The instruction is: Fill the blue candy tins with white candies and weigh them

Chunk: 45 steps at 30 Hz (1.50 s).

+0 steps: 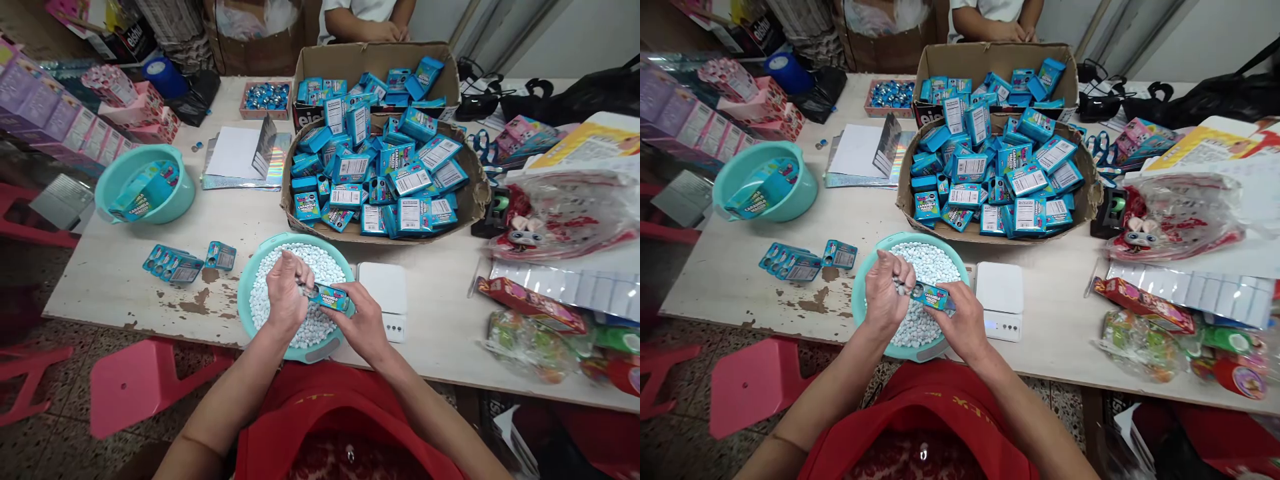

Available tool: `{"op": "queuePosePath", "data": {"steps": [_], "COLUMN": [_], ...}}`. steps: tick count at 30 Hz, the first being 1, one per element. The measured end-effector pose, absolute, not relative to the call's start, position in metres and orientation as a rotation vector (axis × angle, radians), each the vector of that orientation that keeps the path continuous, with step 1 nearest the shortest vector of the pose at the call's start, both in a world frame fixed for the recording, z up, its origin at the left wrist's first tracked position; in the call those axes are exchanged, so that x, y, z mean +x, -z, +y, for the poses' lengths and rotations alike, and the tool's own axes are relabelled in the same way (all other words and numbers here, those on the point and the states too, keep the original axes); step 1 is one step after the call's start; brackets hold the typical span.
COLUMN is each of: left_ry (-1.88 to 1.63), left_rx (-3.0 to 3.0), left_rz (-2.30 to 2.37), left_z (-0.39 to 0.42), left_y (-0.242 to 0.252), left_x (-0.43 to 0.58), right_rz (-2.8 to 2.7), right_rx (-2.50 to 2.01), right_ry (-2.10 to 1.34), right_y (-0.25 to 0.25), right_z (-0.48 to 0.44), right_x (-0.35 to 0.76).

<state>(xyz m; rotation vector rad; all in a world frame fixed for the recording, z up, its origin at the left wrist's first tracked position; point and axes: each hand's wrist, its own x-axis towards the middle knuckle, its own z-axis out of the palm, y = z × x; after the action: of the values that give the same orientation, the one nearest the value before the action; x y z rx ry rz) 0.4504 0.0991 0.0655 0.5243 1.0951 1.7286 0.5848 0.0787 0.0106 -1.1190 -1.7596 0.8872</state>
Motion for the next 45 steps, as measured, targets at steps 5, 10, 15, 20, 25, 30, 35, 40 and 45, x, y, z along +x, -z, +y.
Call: {"op": "queuePosePath", "data": {"steps": [5,10,15,20,25,30,35,40,45], "left_ry": [-1.759,-1.629,-0.924,-0.599,-0.075,-0.307,-0.908,-0.841,-0.797], "left_rx": [0.531,0.727,1.585,2.229,2.458,2.220,1.628,1.228,1.470], "left_rz": [1.121,1.451,2.118,1.944,1.861,1.967,1.390,0.983,1.569], "left_z": [0.106,0.104,0.116,0.221,0.313,0.320,0.239,0.129,0.096], "left_y": [-0.063,-0.045,-0.026,-0.017,0.008,-0.001,-0.020,-0.019,0.012], "left_x": [0.455,0.418,0.387,0.431,0.466,0.457,0.443,0.443,0.386], "right_rz": [-1.735,-1.652,-1.416,-1.311,-1.323,-1.351,-1.295,-1.041,-0.919], "right_rx": [-1.126,-1.129,-1.394,-1.556,-1.555,-1.520,-1.315,-1.118,-1.114], "right_ry": [-0.904,-0.951,-0.858,-0.772,-0.749,-0.371,-0.412,-1.147,-1.433], "right_y": [-0.010,-0.014,0.013,0.076,0.105,0.075,0.030,0.005,0.004], "right_z": [0.080,0.080,0.082,0.102,0.112,0.097,0.097,0.110,0.098], "right_x": [0.582,0.604,0.661,0.688,0.690,0.688,0.662,0.619,0.600]}}
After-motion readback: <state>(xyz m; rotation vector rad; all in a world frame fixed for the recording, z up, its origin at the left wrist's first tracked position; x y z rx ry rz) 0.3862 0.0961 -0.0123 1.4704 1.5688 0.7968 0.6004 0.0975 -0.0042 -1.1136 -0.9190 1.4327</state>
